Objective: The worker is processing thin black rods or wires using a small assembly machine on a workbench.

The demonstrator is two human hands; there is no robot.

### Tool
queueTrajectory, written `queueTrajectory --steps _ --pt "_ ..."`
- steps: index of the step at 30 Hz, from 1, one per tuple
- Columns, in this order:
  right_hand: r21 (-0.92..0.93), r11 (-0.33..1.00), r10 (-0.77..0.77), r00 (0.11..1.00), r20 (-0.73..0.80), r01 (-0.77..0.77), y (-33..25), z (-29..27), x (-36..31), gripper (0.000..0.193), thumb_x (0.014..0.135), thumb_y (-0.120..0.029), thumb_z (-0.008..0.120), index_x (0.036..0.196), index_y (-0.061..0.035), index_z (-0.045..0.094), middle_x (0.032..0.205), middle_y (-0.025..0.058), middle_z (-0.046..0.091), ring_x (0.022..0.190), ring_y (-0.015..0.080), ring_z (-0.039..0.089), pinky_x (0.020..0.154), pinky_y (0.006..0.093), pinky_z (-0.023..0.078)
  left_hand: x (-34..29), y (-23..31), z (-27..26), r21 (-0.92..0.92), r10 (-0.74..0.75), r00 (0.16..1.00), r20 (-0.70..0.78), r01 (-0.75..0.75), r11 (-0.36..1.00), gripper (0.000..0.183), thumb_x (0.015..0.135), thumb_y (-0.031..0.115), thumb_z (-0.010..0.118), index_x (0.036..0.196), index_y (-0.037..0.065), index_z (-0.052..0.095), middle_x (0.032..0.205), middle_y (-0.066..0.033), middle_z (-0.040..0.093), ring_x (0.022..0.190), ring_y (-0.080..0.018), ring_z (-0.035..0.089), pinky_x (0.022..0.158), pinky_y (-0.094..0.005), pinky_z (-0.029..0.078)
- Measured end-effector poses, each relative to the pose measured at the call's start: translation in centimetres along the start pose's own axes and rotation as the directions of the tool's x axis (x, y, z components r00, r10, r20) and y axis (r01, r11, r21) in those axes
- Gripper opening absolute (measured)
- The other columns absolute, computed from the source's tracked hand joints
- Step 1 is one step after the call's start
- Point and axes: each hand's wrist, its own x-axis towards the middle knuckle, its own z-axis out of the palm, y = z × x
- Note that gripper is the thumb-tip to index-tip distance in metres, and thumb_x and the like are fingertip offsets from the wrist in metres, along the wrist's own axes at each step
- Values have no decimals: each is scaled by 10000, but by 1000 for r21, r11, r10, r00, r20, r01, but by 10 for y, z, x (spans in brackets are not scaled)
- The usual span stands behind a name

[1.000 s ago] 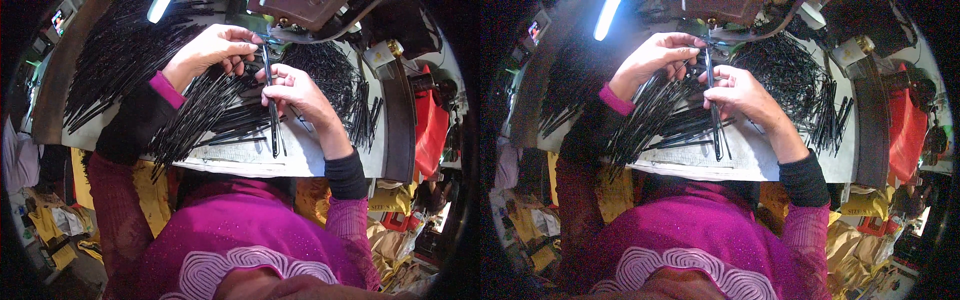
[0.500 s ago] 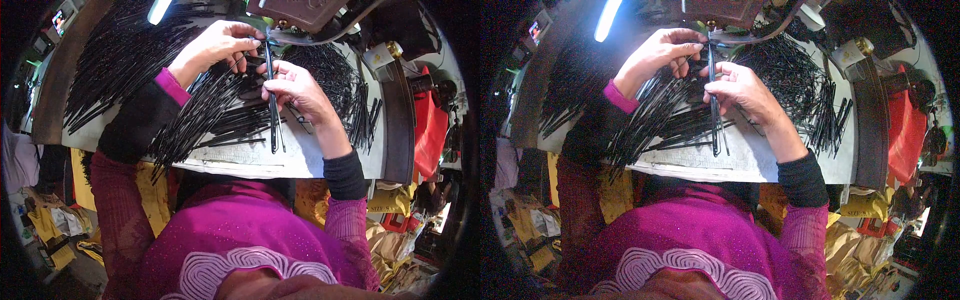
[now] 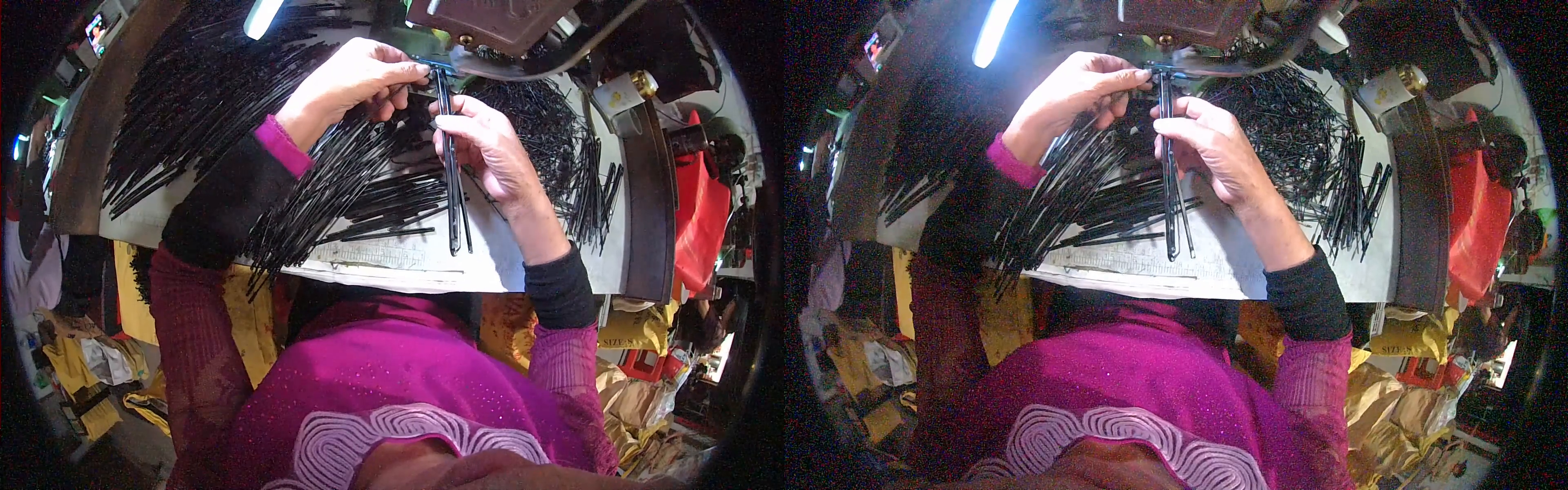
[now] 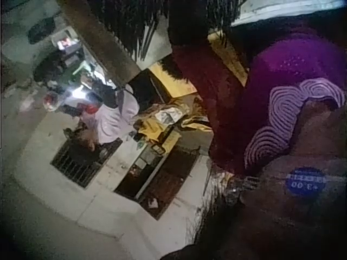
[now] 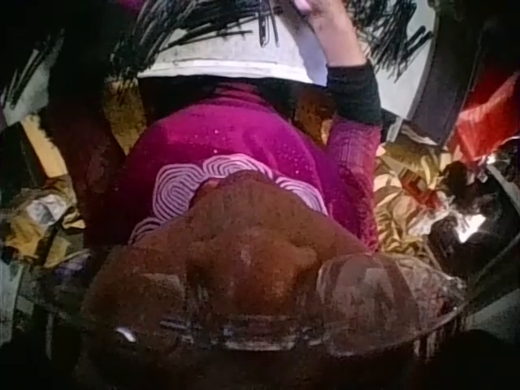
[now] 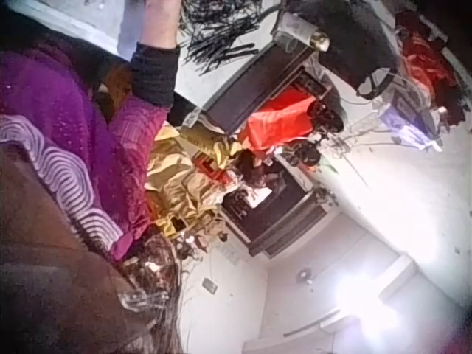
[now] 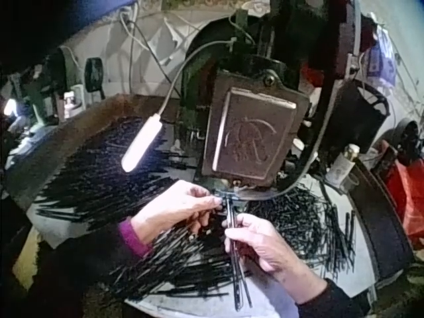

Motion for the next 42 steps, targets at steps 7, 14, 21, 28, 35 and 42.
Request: queueTrajectory --steps 7,14,21,28,35,42 --pt "-17 999 -47 999 -17 47 -3 -3 4 266 803 -194 591 999 -23 535 704 29 588 564 70 534 471 190 387 -4 2 2 -133 21 996 90 -8 991 266 825 256 611 907 3 607 738 -82 627 505 -121 594 435 -181 440" --pt "-17 998 -61 998 5 61 0 -3 7 289 804 -192 604 1014 -13 516 713 46 604 538 68 528 443 171 382 -4 -1 8 -153 -30 992 126 50 987 242 851 276 577 889 36 589 713 -40 600 525 -94 575 453 -177 442" --pt "-47 995 -84 996 -13 83 -2 -1 13 267 804 -185 605 997 -17 527 715 48 606 543 64 539 440 169 390 0 -1 7 -128 -40 995 91 51 990 232 856 277 568 843 46 591 664 -34 593 501 -94 572 442 -174 423" --pt "-72 993 -97 993 -65 93 0 5 13 193 814 -186 585 936 -37 564 715 39 610 549 55 540 434 166 390 2 -5 5 -83 39 995 91 -31 996 281 853 272 565 785 3 605 681 -81 629 508 -115 596 441 -174 446" --pt "80 996 -31 999 -16 32 -2 5 17 206 805 -143 618 947 -6 558 699 65 599 508 75 525 441 165 406 1 2 3 -30 35 995 97 -32 999 271 843 255 573 775 -5 606 665 -84 628 491 -119 591 426 -184 447" --pt "145 989 -15 1000 -21 18 2 7 15 200 822 -164 603 943 -13 553 705 54 601 534 81 532 454 178 408 -1 1 4 -32 55 994 94 -52 998 262 839 238 574 782 -16 602 632 -84 614 466 -122 579 406 -191 435"
